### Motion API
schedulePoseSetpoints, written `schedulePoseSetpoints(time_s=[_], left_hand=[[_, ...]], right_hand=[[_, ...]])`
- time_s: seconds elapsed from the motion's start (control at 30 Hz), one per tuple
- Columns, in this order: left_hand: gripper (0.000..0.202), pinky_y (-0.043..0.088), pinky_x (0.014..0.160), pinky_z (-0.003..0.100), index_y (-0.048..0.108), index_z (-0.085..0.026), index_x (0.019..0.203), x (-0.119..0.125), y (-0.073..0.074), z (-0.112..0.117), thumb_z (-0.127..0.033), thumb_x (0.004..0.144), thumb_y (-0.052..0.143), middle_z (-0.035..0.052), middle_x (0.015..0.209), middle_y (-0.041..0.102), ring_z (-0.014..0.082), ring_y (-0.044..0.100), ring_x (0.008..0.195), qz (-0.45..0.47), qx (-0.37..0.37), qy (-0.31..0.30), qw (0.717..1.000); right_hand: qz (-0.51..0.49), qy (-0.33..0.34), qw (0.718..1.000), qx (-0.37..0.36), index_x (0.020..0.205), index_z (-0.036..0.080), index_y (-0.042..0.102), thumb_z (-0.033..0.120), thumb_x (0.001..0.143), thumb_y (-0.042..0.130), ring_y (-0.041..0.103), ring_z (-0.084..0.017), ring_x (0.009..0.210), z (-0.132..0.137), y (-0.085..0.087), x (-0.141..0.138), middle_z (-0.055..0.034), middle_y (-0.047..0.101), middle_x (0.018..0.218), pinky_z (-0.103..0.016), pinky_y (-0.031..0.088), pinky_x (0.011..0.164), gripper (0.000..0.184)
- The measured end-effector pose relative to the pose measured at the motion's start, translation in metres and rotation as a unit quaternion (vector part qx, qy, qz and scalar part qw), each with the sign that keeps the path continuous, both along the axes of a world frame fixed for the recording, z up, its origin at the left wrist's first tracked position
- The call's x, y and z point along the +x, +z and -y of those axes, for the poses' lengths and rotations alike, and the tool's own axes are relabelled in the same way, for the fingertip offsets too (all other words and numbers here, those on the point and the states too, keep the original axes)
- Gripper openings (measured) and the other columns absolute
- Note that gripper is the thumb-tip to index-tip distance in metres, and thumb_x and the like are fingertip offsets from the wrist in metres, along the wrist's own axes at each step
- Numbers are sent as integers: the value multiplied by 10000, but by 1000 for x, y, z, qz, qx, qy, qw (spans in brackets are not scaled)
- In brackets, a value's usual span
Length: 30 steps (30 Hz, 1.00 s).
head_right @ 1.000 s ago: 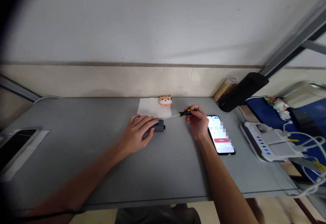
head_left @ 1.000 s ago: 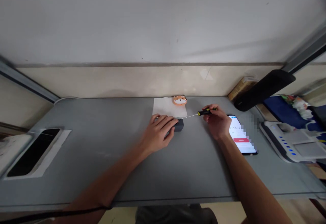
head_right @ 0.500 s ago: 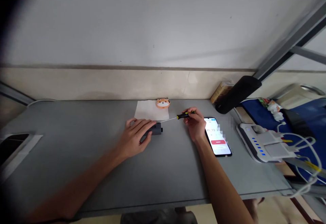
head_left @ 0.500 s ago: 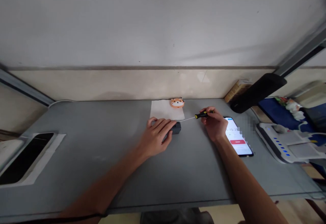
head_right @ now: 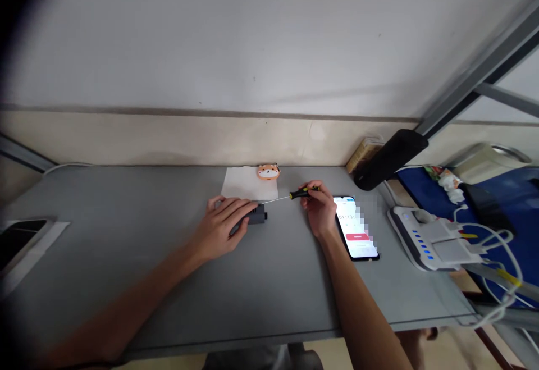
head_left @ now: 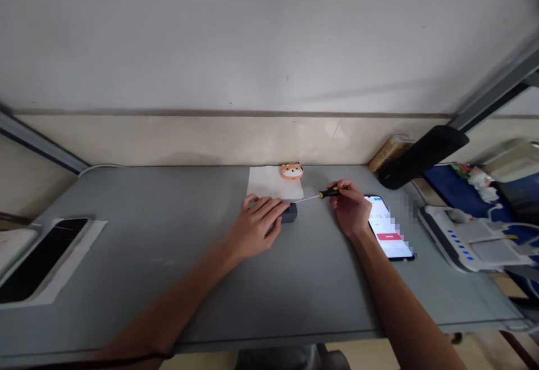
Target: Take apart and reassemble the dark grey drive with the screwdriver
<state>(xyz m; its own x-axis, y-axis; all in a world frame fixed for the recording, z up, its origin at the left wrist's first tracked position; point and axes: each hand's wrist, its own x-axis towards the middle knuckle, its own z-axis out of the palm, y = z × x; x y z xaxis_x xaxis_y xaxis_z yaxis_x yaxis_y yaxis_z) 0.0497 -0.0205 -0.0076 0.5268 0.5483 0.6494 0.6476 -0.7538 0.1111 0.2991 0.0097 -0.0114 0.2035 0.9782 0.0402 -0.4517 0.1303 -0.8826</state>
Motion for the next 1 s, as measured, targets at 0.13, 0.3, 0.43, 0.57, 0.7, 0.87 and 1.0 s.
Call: schedulePoseSetpoints(time_s=[0.13, 0.3, 0.43, 0.57, 0.7, 0.87, 1.0], left_hand=[[213, 389, 963, 386, 590, -193, 1127, -1, -2, -1, -118, 982, 453, 65, 1080, 767, 205, 704, 948, 11, -9, -6, 1000], [221, 416, 975, 391, 567, -201, 1124, -4, -5, -3, -110, 956, 456, 73, 1081, 762, 210, 701, 960, 15, -25, -10, 1000], [271, 442, 959, 394, 549, -197, 1192, -5, -6, -4, -113, 953, 452, 76, 1068, 754, 217, 690, 971, 23, -48, -18, 998], [290, 471, 921, 408, 548, -205, 1218, -6, -8, -5, -129, 956, 452, 83, 1085, 744, 231, 679, 967, 24, -66, -27, 997], [301, 490, 896, 404, 546, -199, 1247, -5, -7, -4, -138, 968, 449, 88, 1089, 739, 236, 671, 967, 23, -67, -30, 997], [387, 495, 908, 406, 540, -201, 1336, -6, -3, -4, -119, 970, 442, 88, 1126, 737, 237, 661, 1015, 15, -73, -46, 996], [461, 489, 925, 411, 530, -216, 1405, -7, -4, -5, -116, 963, 444, 91, 1159, 732, 239, 654, 1028, 0, -72, -48, 996]], right_hand=[[9, 8, 1000, 8, 709, 229, 628, 224, 661, 682, 500, -112, 555, 0, -1, 2, -29, 680, 775, -220, 401, 441, 73], [7, 2, 1000, 10, 684, 235, 633, 221, 629, 683, 503, -117, 553, 0, 3, 1, -33, 671, 766, -231, 395, 428, 75], [6, 8, 1000, 5, 672, 236, 632, 213, 626, 677, 520, -123, 574, 0, 4, -1, -38, 672, 769, -230, 398, 436, 68], [11, 6, 1000, 11, 677, 242, 633, 224, 633, 679, 506, -126, 568, 0, 1, -3, -37, 671, 781, -246, 391, 436, 66], [11, 11, 1000, 13, 687, 229, 622, 221, 647, 673, 500, -120, 560, 1, 0, -5, -40, 661, 769, -243, 376, 440, 65], [-6, -4, 1000, -1, 670, 221, 630, 202, 626, 659, 486, -112, 545, 2, 2, -5, -35, 663, 744, -232, 356, 441, 56], [6, -7, 1000, 12, 680, 222, 629, 213, 637, 667, 496, -116, 560, 1, 1, -3, -36, 659, 753, -234, 357, 436, 58]])
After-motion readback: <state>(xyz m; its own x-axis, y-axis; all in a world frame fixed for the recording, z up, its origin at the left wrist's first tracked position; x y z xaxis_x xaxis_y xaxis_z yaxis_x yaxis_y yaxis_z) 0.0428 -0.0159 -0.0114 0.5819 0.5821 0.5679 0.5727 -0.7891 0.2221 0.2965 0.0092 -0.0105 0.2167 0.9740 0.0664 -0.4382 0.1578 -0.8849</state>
